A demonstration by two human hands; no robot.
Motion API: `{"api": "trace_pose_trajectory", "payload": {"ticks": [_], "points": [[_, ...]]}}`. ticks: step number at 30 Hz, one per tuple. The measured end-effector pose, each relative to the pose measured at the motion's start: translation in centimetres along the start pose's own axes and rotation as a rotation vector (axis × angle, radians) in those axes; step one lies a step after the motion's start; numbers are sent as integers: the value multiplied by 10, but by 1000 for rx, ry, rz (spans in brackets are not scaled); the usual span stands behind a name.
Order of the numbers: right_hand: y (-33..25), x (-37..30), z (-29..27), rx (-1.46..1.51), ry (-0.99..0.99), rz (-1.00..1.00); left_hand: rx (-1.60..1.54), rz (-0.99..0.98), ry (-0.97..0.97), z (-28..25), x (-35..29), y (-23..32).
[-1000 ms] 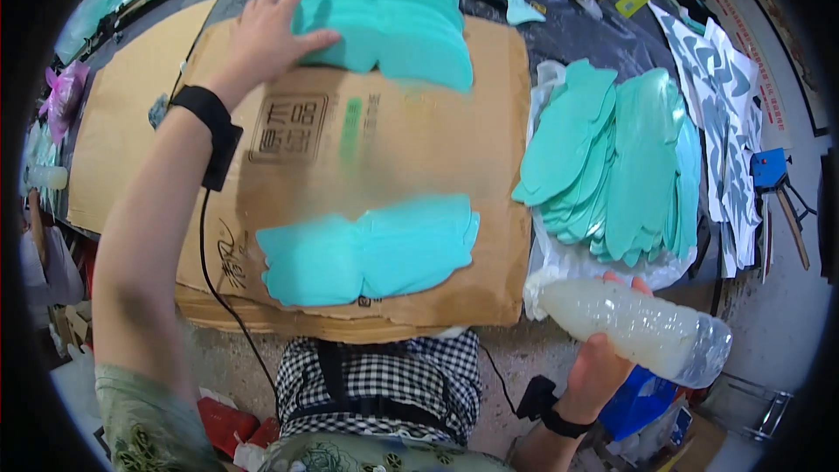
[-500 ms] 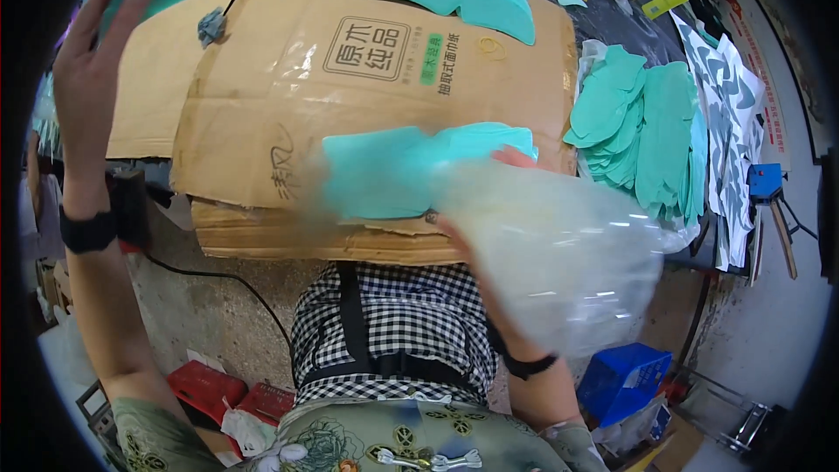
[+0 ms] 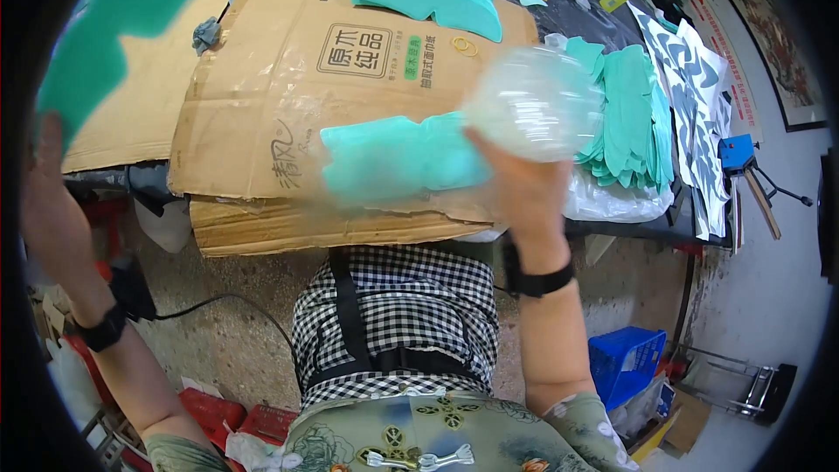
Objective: Applying glue to shoe components using a squeeze bottle in a factory setting.
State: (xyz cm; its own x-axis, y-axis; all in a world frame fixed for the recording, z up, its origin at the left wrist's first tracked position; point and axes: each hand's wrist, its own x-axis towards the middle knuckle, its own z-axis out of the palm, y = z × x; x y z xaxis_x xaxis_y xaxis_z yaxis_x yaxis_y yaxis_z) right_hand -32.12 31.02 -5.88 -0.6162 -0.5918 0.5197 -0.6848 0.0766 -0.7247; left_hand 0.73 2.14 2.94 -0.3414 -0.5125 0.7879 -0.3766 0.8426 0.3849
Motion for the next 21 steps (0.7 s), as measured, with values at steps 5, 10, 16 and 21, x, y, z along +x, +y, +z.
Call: {"api": "trace_pose_trajectory", "payload": {"ticks": [5,10,16,21], "points": [[26,-19,-92,291,371,384,-334,66,-296,63,-52,41],[9,-45,-111,435,544,285,-336,22,-521,136,-94,107],[-10,-30,-65,349,146,410,-101,69,-427,180,-124,129],[-17,-22,-1,208,4,188,-22,135,-477,182,-134,122]]}}
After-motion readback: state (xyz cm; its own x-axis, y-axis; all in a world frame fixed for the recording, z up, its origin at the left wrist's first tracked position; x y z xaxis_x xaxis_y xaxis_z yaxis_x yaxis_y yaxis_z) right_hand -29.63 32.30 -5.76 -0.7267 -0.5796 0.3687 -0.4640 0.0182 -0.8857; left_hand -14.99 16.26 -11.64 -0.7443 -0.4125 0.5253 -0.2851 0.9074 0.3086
